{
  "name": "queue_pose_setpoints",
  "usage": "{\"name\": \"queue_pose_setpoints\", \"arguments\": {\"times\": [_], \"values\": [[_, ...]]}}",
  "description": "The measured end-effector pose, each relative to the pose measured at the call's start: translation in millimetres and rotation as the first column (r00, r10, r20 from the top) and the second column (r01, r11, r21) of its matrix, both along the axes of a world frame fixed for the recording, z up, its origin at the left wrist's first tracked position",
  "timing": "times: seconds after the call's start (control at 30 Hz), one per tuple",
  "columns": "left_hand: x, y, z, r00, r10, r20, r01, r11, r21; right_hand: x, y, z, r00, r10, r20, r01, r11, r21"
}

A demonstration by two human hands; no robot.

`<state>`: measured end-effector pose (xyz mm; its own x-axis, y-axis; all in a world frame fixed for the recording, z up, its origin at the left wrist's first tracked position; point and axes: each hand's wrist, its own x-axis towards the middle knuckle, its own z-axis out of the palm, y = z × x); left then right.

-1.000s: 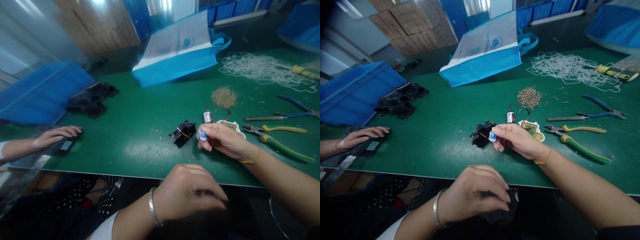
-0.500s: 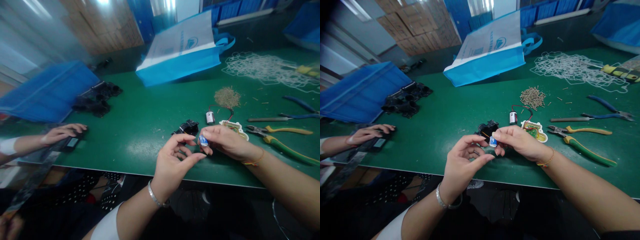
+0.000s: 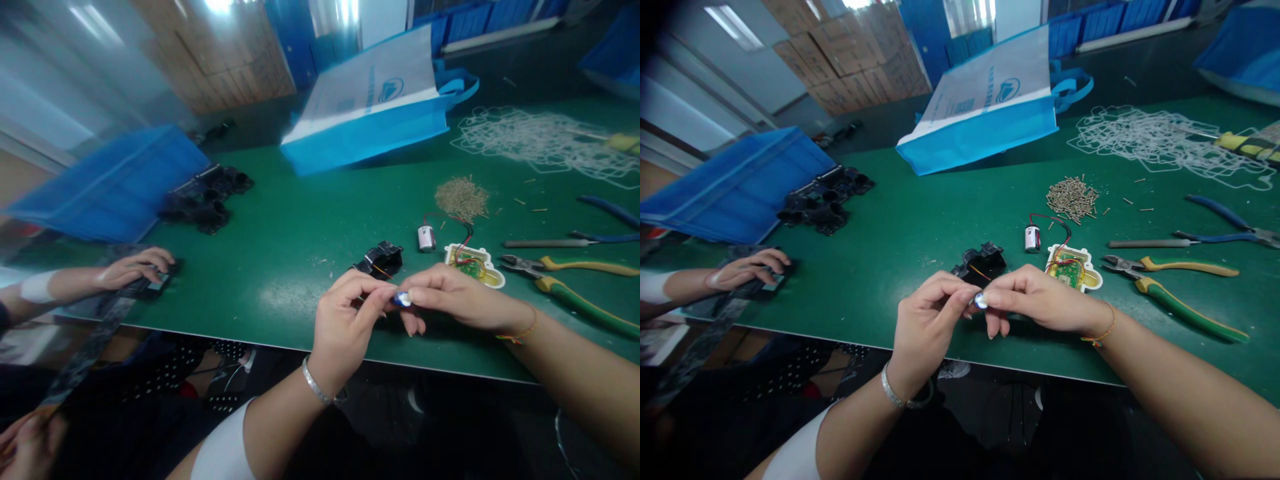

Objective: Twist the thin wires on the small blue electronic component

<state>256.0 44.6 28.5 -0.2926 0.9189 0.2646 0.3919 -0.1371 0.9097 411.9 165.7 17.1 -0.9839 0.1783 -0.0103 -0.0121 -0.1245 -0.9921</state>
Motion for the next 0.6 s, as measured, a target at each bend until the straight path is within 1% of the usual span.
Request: {"name": "queue_pose_setpoints", "arguments": {"times": [0.1, 0.17, 0.3, 0.4, 0.5, 0.6], "values": [[-1, 0, -0.9, 1.000, -0.009, -0.009, 0.009, 1.000, -0.015, 2, -1, -1.1, 1.000, -0.016, -0.005, 0.016, 0.999, -0.031], [0, 0, -2.2, 0.999, -0.028, 0.031, 0.028, 1.000, -0.004, 3, -1, -2.4, 0.999, -0.041, -0.008, 0.041, 0.997, -0.062], [2, -4, -3.5, 0.994, -0.099, 0.054, 0.097, 0.995, 0.023, 2, -1, -4.2, 0.998, -0.070, -0.008, 0.069, 0.995, -0.070], [2, -5, -1.7, 0.984, -0.159, 0.087, 0.160, 0.987, -0.006, 0, 0, -5.5, 0.997, -0.074, 0.010, 0.074, 0.995, -0.065], [4, -6, 2.0, 0.973, -0.191, 0.127, 0.198, 0.979, -0.042, 3, 1, -8.3, 0.998, -0.057, 0.042, 0.058, 0.998, -0.024], [12, -8, 6.0, 0.969, -0.190, 0.157, 0.203, 0.976, -0.075, 13, 1, -15.6, 0.995, -0.056, 0.087, 0.048, 0.995, 0.090]]}}
